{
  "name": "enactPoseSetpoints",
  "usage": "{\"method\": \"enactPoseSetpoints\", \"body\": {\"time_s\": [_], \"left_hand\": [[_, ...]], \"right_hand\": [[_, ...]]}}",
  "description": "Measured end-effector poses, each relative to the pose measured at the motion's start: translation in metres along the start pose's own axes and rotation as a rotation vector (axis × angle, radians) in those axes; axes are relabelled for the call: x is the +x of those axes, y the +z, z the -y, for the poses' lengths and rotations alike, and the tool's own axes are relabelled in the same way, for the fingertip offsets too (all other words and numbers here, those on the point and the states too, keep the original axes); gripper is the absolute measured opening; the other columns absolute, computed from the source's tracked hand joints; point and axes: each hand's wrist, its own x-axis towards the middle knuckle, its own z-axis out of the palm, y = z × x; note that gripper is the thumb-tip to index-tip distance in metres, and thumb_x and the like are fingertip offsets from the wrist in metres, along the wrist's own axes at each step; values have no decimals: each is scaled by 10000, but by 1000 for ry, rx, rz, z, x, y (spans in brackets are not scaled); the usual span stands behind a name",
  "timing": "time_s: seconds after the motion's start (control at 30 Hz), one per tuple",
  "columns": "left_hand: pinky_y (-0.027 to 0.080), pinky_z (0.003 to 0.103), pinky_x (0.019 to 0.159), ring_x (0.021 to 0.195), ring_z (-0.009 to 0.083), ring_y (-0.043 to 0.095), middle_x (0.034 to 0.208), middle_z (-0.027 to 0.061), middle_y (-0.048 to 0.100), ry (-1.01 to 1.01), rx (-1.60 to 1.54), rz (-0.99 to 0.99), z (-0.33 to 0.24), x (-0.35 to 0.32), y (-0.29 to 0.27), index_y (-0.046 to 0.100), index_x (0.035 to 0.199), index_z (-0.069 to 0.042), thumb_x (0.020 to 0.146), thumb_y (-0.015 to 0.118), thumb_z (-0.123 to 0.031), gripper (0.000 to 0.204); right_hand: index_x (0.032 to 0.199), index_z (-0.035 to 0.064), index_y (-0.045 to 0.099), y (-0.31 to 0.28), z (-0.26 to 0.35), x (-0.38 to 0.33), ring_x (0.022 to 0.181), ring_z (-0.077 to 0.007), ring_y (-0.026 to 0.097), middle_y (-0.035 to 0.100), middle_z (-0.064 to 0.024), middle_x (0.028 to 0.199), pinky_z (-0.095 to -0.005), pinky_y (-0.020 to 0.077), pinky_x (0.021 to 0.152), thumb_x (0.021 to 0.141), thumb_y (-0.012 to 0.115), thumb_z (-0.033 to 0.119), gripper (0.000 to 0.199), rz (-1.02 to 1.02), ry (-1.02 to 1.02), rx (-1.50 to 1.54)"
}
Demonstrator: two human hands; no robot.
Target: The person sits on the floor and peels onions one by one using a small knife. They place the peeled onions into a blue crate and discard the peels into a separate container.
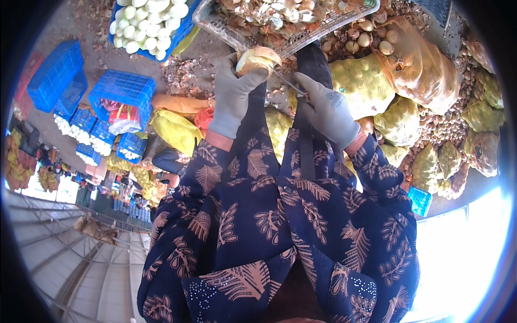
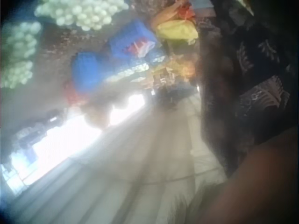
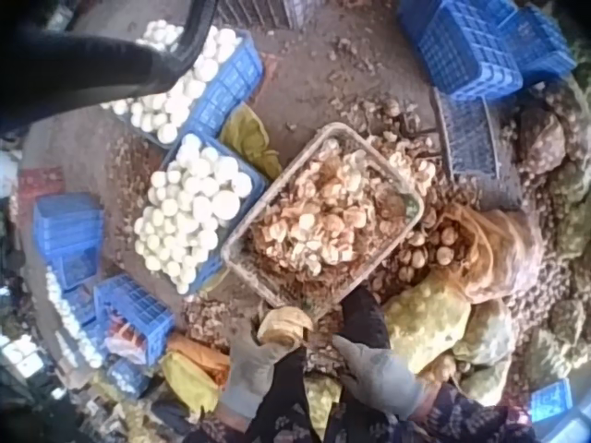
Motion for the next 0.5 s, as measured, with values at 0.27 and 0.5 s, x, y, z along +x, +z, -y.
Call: {"method": "enactPoseSetpoints", "body": {"time_s": [0.27,0.5], "left_hand": [[560,246,770,872,118,650,1061,99,640,43,210,-114,12,-7,2,526,1163,69,743,849,-53,544],[564,256,720,862,118,642,1064,122,633,128,474,-254,19,-7,13,530,1160,78,726,860,-114,578]], "right_hand": [[1352,55,454,16,-2,10,753,-329,675,647,-146,911,-442,516,622,896,639,168,504,13,75,-257],[1274,15,537,39,-19,14,598,-266,648,663,-119,785,-374,507,543,931,610,156,378,-120,94,45]]}}
